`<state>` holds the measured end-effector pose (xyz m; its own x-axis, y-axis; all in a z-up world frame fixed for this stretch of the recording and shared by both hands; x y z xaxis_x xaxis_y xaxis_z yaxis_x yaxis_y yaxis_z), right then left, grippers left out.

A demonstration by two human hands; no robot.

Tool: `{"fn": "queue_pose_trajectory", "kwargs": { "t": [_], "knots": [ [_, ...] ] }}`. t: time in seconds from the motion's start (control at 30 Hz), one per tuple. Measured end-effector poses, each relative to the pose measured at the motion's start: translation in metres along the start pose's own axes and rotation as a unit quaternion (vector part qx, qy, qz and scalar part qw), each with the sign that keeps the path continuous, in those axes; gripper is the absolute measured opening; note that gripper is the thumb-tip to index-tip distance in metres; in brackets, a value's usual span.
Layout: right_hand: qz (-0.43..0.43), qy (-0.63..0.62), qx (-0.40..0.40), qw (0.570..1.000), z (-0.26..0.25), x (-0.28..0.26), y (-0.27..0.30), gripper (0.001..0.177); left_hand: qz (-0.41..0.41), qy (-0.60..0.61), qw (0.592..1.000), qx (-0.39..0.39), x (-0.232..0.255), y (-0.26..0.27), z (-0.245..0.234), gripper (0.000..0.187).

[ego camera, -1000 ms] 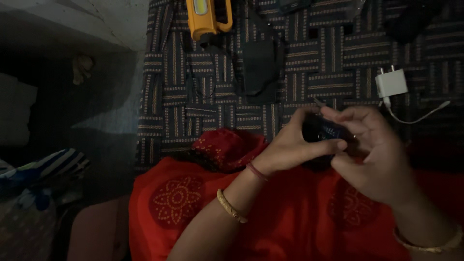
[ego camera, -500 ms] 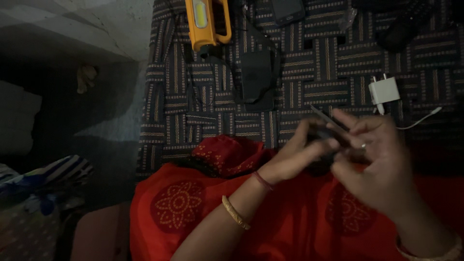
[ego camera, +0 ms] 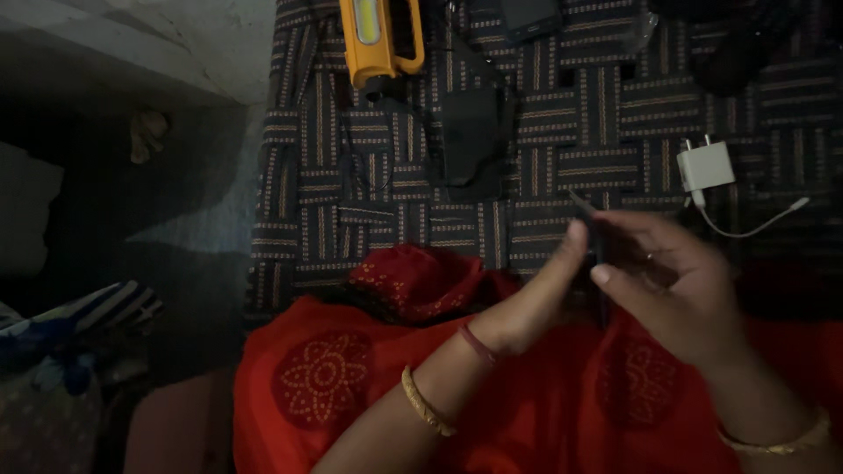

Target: The person removes a phone case, then uses a metal prying tool to carefully pry open the edges of a smartphone. They repeatedly work along the seams to separate the back cover from the chassis.

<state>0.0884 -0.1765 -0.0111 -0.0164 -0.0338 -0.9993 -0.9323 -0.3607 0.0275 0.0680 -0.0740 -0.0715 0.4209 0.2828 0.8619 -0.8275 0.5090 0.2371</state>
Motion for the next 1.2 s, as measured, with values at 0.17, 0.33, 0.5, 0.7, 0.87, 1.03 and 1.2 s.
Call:
{"fn": "queue_pose_trajectory", "kwargs": {
  "t": [0.17, 0.33, 0.5, 0.7, 0.87, 1.03, 1.2],
  "knots": [
    [0.004, 0.059, 0.052, 0.997, -0.019, 0.004, 0.000, 0.043, 0.103, -0.108, 0.989, 0.003, 0.014, 0.005, 0.003, 0.110],
    [-0.008, 0.052, 0.031, 0.998, -0.025, 0.002, -0.001, 0.038, 0.188, -0.077, 0.979, -0.021, 0.048, 0.021, 0.012, 0.102],
    [-0.020, 0.031, 0.025, 0.999, -0.030, -0.001, 0.000, 0.036, 0.191, -0.138, 0.972, -0.028, 0.066, 0.027, 0.016, 0.095],
    [0.008, 0.113, -0.003, 0.994, -0.045, 0.007, -0.007, 0.032, 0.139, -0.231, 0.962, -0.030, 0.060, 0.025, 0.013, 0.096],
    [0.025, 0.120, -0.049, 0.991, -0.045, 0.014, -0.007, 0.037, 0.091, -0.223, 0.970, -0.042, 0.051, 0.023, 0.013, 0.096],
    [0.001, 0.124, -0.045, 0.991, -0.049, 0.005, -0.008, 0.034, 0.130, -0.207, 0.967, -0.069, 0.052, 0.022, 0.020, 0.094],
    [0.014, 0.128, -0.052, 0.990, -0.050, 0.000, -0.011, 0.034, 0.110, -0.187, 0.973, -0.079, 0.049, 0.020, 0.021, 0.093]
  ]
}}
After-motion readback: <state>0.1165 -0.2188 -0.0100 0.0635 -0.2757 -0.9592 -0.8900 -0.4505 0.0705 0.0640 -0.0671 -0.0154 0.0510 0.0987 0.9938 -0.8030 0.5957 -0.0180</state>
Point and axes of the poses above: each hand's wrist, its own y-axis away from the middle knuckle, its own z-axis out of the palm, x = y × z, the point moved 8 cm from there along -y, towards the middle knuckle, and after that the axes turned 7 degrees about z, right-handed, at the moved point
